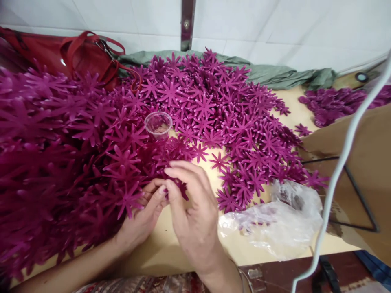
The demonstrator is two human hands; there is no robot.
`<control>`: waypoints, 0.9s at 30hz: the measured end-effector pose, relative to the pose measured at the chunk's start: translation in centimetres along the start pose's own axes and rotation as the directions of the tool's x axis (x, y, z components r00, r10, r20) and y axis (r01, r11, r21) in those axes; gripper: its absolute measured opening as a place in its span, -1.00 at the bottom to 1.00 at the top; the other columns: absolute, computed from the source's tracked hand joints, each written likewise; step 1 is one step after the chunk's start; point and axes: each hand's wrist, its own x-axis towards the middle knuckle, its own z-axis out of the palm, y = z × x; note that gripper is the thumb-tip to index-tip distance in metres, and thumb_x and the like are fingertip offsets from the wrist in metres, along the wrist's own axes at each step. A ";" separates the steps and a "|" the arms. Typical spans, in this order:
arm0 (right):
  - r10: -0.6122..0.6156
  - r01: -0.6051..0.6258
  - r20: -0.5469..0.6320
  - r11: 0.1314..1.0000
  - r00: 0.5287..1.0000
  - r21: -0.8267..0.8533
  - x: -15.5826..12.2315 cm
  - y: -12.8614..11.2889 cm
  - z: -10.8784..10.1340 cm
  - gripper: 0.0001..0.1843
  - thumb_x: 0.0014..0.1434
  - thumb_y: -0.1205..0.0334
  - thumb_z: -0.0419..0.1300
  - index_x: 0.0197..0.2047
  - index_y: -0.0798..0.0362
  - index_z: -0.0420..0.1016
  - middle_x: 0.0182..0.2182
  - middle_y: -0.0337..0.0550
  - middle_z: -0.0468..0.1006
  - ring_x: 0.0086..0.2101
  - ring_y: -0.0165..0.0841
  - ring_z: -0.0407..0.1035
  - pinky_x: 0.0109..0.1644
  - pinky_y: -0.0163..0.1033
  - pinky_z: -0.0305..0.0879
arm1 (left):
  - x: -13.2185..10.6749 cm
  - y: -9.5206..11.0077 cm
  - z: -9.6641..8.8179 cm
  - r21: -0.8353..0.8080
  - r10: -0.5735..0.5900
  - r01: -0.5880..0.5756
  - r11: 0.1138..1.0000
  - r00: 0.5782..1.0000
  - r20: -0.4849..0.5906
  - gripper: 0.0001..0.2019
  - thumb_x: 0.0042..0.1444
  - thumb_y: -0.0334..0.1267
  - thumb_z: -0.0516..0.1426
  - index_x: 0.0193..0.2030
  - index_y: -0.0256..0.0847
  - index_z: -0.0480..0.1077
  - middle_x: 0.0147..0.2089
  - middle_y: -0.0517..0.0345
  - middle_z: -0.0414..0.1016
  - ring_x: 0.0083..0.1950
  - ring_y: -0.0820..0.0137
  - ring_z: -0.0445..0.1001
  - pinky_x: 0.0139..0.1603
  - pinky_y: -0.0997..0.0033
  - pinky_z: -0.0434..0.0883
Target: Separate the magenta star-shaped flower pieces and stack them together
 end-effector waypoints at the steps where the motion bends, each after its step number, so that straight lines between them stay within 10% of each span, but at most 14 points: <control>1: 0.008 -0.011 -0.030 0.997 1.000 -0.081 -0.5 0.7 -0.4 -0.80 0.32 0.37 0.29 -0.02 -0.06 0.55 -0.02 -0.16 0.55 0.07 -0.34 0.45 0.20 -0.19 0.40 | 0.1 -0.1 0.2 -0.037 -0.002 0.002 0.999 1.000 0.002 -0.76 0.25 -0.04 0.30 -0.15 -0.17 0.54 -0.13 0.13 0.61 -0.06 0.39 0.57 0.10 0.37 0.52; 6: 0.108 -0.126 -0.095 0.970 0.990 -0.210 -3.0 2.7 -2.0 -0.91 0.27 0.26 0.37 -0.18 -0.05 0.55 -0.16 -0.19 0.49 -0.05 -0.34 0.44 0.04 -0.23 0.38 | 0.1 -0.8 2.0 -0.286 -0.104 0.119 0.951 0.992 0.066 -0.79 0.20 -0.12 0.36 -0.23 -0.20 0.52 -0.22 0.19 0.56 -0.17 0.48 0.56 -0.01 0.42 0.57; 16: 0.263 -0.268 -0.067 0.959 0.962 -0.087 -3.4 3.3 -2.7 -0.96 0.37 0.24 0.26 -0.17 -0.06 0.57 -0.25 -0.26 0.57 -0.20 -0.37 0.46 -0.07 -0.26 0.34 | -0.3 -1.5 2.2 -0.199 -0.099 0.112 0.974 0.992 0.076 -0.85 0.26 -0.14 0.32 -0.23 -0.17 0.55 -0.23 0.24 0.53 -0.12 0.50 0.53 0.10 0.39 0.57; 27: 0.548 -0.477 -0.092 0.789 0.831 0.387 -2.9 5.0 -2.0 -0.73 0.30 0.01 0.33 -0.29 0.03 0.51 -0.45 -0.32 0.44 -0.41 -0.43 0.29 -0.28 -0.30 0.27 | 0.1 -1.1 2.2 -0.159 -0.109 0.104 0.982 0.994 -0.020 -0.75 0.22 -0.05 0.33 -0.24 -0.18 0.49 -0.24 0.23 0.49 -0.16 0.47 0.48 -0.01 0.45 0.52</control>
